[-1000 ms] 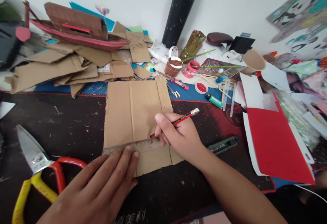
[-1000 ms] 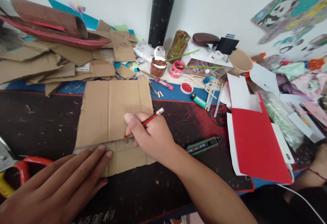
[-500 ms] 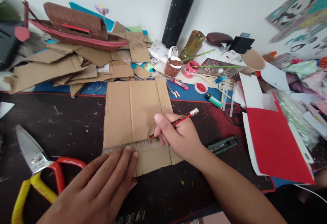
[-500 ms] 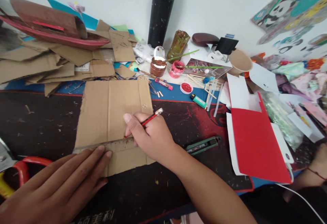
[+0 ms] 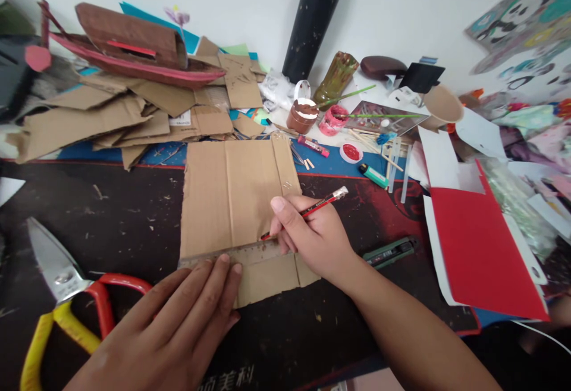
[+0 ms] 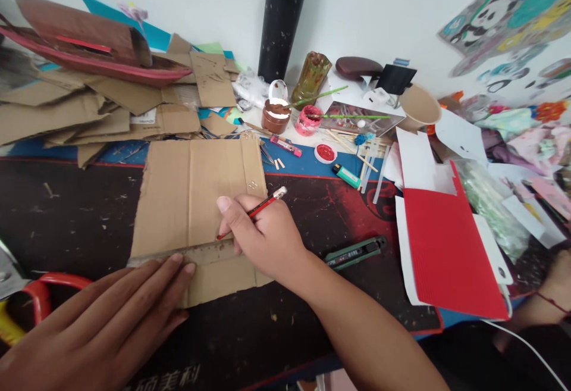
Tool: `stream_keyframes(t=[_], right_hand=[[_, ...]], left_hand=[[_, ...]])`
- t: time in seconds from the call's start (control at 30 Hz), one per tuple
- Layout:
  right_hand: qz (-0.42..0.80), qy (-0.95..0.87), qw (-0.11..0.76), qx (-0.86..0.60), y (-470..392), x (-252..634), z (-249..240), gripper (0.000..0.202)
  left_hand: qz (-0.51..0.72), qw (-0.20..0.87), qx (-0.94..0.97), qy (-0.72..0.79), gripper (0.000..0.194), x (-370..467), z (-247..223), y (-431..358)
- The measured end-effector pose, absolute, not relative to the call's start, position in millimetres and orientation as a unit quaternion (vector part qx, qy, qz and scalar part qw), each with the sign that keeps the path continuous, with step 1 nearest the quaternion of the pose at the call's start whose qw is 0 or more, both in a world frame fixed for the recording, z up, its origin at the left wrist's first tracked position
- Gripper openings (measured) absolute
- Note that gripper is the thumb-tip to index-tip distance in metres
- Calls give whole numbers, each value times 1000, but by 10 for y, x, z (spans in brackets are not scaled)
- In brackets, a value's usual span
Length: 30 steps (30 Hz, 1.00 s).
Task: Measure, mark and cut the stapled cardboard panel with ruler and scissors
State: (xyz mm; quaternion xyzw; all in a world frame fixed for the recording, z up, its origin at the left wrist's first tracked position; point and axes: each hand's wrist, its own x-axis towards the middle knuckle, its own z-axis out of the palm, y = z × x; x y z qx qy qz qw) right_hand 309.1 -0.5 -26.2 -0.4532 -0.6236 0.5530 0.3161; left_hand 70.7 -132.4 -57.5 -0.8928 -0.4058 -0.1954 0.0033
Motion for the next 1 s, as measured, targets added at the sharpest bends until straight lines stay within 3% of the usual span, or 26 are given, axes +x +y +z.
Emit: stream_keyframes(t=[1.0], right_hand=[[540,-638,315,-449,-8,3108,-263,54]], left_hand=[[-177,43,-891,-416,40,797,-458,-1280]])
